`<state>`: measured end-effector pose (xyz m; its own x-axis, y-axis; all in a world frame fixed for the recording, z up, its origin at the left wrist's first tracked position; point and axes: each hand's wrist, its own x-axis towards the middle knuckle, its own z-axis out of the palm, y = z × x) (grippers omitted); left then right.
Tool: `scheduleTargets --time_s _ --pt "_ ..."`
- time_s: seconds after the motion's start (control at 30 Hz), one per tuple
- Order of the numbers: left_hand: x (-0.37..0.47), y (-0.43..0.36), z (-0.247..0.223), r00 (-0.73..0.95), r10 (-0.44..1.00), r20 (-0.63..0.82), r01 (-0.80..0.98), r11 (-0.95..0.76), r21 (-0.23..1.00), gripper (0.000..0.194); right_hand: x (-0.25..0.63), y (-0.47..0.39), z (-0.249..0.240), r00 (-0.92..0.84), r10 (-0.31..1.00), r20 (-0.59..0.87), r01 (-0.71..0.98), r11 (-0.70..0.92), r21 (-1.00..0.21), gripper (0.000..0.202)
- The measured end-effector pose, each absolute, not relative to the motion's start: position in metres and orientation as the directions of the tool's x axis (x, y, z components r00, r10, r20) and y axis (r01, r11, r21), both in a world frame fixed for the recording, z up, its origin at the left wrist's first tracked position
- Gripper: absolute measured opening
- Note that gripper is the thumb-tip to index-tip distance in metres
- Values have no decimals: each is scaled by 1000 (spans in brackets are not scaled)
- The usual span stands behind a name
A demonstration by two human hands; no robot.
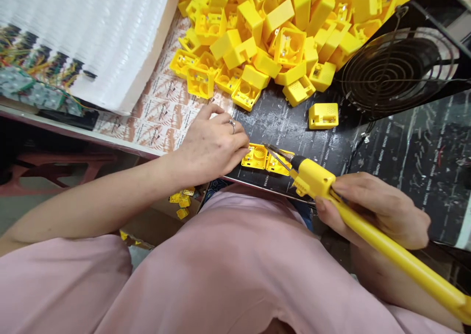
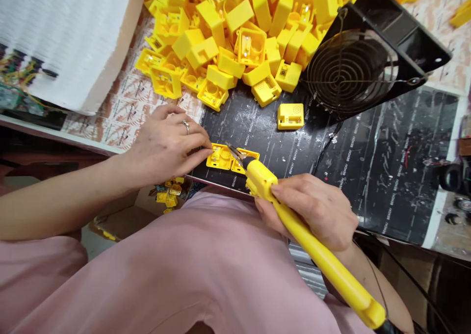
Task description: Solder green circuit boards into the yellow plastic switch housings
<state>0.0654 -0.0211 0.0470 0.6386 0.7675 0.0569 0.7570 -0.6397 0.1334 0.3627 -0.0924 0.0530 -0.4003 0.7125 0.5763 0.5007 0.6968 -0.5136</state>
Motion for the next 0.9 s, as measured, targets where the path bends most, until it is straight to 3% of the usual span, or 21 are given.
scheduleTargets --time_s 0.1,0.2,0.33,0.43,0.67,0.9 --pt "59 -22 40 614 777 138 739 -628 245 31 360 -102 48 -285 779 558 585 603 -542 54" --pt "55 -19 33 551 824 134 747 -558 361 24 358 -107 45 -184 823 537 647 513 -564 66" --pt "53 -15 37 588 808 36 728 -549 410 28 365 -99 44 -301 766 568 570 623 -536 66" --pt "54 -15 41 593 805 3 739 -546 396 28 370 -93 43 -291 724 625 517 669 -534 63" --pt "58 -19 41 590 807 -36 783 -560 270 28 367 -93 50 -364 752 550 529 653 -543 51" --pt "56 -22 44 612 791 -7 771 -595 226 34 367 -99 48 -295 776 558 537 618 -575 57"
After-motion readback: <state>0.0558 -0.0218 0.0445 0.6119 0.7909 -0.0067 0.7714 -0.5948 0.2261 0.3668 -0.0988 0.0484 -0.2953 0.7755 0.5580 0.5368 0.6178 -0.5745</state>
